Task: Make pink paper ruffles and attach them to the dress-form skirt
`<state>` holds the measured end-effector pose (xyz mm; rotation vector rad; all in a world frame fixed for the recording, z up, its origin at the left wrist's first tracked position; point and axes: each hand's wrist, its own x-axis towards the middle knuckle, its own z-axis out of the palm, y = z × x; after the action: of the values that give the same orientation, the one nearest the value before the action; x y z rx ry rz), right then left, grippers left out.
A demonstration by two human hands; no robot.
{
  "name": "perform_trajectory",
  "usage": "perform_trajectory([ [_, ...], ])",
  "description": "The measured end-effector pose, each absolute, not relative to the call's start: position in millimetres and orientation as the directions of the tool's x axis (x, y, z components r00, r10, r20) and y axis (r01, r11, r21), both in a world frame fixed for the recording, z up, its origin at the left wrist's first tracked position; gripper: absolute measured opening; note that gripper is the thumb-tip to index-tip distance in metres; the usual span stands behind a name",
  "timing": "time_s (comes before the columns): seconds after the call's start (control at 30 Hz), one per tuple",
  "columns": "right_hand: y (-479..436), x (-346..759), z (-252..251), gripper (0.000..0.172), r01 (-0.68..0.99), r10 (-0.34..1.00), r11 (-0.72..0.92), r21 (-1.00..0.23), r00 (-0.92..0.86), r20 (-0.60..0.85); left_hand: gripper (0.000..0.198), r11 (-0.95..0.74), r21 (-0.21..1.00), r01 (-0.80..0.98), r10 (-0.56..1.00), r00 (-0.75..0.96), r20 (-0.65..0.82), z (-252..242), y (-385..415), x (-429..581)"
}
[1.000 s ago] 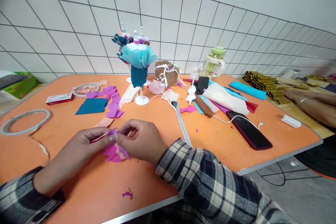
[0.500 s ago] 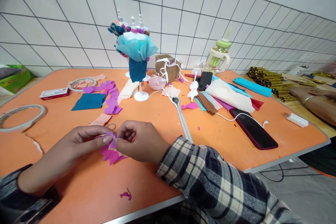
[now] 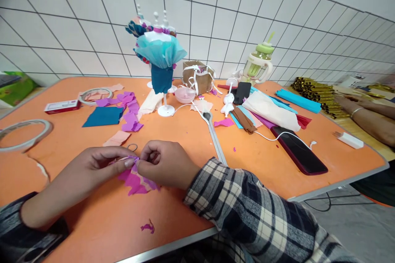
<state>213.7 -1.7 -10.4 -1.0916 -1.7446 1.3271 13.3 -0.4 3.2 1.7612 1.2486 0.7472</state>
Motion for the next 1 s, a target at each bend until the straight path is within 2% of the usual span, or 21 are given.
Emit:
perform_trajectory([
  [0.33, 0.8, 214.1, -13.6, 0.008, 0.294, 0.929, 0.137, -0.946, -0.371, 0.020, 0.020, -0.247, 0.868, 0.431, 0.898, 0.438, 0.038, 6.9, -2.8, 8.0],
  [0.43, 1.4, 214.8, -13.0, 0.007, 0.294, 0.912, 0.124, -0.948, -0.411, -0.008, 0.020, -0.217, 0.859, 0.464, 0.915, 0.403, 0.014, 7.7, -0.7, 9.7],
  [0.53, 2.0, 216.0, -10.1, 0.009, 0.188, 0.888, 0.022, -0.982, -0.454, -0.067, 0.022, -0.187, 0.877, 0.442, 0.933, 0.361, 0.016, 7.2, 0.9, 10.6],
  [0.63, 1.7, 217.3, -8.0, 0.017, 0.107, 0.900, -0.009, -0.994, -0.432, -0.054, 0.021, -0.183, 0.882, 0.435, 0.953, 0.297, 0.052, 6.2, 0.9, 9.6],
  [0.8, 1.2, 215.8, -12.0, 0.030, 0.202, 0.933, 0.019, -0.979, -0.357, -0.055, 0.025, -0.177, 0.855, 0.487, 0.966, 0.253, 0.056, 7.0, -0.3, 11.1],
  [0.93, 2.0, 213.6, -13.0, 0.011, 0.219, 0.943, 0.046, -0.975, -0.332, -0.031, 0.030, -0.180, 0.842, 0.509, 0.975, 0.207, 0.083, 7.1, -1.0, 14.5],
  [1.0, 1.7, 213.4, -11.2, 0.010, 0.218, 0.946, 0.072, -0.973, -0.324, -0.003, 0.033, -0.195, 0.827, 0.527, 0.973, 0.209, 0.096, 5.5, -2.1, 15.5],
])
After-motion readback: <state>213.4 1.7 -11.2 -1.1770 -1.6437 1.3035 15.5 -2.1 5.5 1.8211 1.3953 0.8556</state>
